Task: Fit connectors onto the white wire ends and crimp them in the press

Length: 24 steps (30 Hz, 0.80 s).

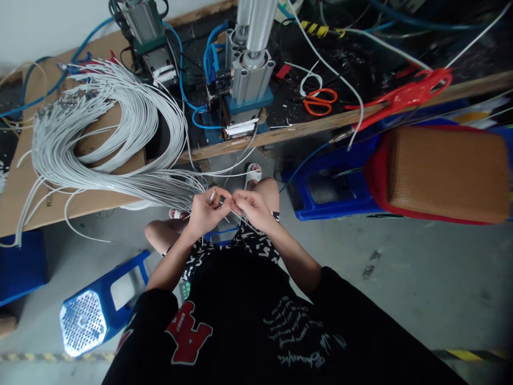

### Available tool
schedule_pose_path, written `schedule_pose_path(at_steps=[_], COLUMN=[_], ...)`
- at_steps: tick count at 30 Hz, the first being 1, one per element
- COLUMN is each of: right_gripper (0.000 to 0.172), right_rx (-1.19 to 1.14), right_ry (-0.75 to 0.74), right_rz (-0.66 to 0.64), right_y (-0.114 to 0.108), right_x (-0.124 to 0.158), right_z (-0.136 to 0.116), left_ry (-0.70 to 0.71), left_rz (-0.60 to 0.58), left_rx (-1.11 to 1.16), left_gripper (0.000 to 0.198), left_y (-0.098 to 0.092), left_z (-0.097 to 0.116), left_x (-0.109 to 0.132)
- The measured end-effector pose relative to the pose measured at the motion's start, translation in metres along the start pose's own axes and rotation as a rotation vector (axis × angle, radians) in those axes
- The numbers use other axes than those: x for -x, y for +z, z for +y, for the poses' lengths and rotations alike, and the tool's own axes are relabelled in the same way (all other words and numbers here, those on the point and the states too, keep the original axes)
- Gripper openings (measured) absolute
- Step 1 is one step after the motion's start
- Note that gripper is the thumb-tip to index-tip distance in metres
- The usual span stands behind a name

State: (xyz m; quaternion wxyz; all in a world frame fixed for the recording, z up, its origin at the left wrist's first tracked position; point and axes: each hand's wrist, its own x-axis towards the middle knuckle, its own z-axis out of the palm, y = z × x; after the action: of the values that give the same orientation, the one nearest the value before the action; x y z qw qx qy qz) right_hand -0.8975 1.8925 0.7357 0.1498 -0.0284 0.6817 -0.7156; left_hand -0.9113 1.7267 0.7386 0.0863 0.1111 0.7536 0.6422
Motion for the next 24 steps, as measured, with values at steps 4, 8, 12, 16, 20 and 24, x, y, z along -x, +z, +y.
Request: schedule_pose_path(at_steps=[4,8,12,16,20,24], right_gripper=[0.049,0.039,0.026,0.045,0.062,0.061], right_rx=[-0.232,0.01,0.431,0.339,0.019,-0.188], right_ry=[0.111,0.121,0.224,0.417,0.385,0.152], right_rz=[0.055,0.072,0.122,0.057,-0.171,-0.239], right_y=[0.005,-0.014,-0.037,-0.034,-0.023,-0.026], right_x=[-0.006,-0.014,-0.016,-0.011,-0.002,0.006], right_z=[0.02,0.065,0.125,0.165,0.163,0.126], left_ry=[0.004,-0.025,-0.055,-0.041,-0.063,-0.088], left_rz=[0.052,0.117,0.209,0.305,0.307,0.313], left_rx=[0.016,0.12,0.299,0.486,0.537,0.572], left_gripper=[0.013,0.024,0.038,0.048,0.05,0.048], left_y=[0.003,0.0,-0.012,-0.024,-0.028,-0.027], left_z=[-0.003,0.003,0.014,0.019,0.017,0.015], left_x=[-0.001,0.002,0.005,0.002,0.001,0.0])
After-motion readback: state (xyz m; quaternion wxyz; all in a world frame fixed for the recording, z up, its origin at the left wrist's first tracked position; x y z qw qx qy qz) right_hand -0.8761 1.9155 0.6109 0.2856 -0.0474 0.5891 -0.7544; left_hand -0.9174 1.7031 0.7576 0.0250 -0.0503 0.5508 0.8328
